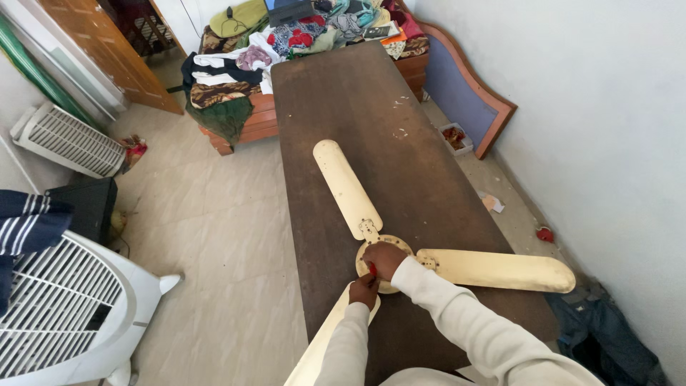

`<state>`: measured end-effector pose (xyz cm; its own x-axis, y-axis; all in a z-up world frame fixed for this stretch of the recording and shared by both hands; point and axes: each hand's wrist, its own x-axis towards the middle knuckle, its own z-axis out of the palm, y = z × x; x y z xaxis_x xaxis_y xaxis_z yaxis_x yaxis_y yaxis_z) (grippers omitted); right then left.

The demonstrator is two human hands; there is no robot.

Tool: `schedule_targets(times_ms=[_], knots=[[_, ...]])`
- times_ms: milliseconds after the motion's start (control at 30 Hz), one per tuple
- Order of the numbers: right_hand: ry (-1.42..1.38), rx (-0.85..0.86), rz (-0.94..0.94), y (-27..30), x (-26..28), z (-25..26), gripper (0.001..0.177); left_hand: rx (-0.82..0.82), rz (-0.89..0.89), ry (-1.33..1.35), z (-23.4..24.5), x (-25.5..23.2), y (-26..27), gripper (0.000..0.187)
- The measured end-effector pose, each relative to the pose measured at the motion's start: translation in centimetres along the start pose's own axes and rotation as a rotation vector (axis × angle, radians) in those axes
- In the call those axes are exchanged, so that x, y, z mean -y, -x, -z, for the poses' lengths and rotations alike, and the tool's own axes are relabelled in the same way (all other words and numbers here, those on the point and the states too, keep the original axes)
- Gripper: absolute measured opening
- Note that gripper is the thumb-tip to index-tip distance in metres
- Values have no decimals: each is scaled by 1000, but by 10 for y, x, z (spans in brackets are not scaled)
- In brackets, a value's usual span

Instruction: The person uses a red-handled screwdriver to loosen and remove screws from the central hub of a ceiling fan. They detach two fan blades and place them on the table, then continue to remove screws from the remaining blade and hub area.

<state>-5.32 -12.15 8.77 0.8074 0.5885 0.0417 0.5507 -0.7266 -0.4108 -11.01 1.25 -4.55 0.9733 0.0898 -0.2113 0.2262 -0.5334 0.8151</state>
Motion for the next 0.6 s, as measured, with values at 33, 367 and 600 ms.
schedule_targets(times_ms=[33,367,600], knots=[[-28,84,-108,1,3,3,5,-10,-15,-9,0,0,0,27],[-162,-301,-37,9,17,-1,17,-27,-20,-109,-2,0,-3,27],[-85,-308,111,6,-5,-20,7,-18,-114,-166,2,3,0,28]])
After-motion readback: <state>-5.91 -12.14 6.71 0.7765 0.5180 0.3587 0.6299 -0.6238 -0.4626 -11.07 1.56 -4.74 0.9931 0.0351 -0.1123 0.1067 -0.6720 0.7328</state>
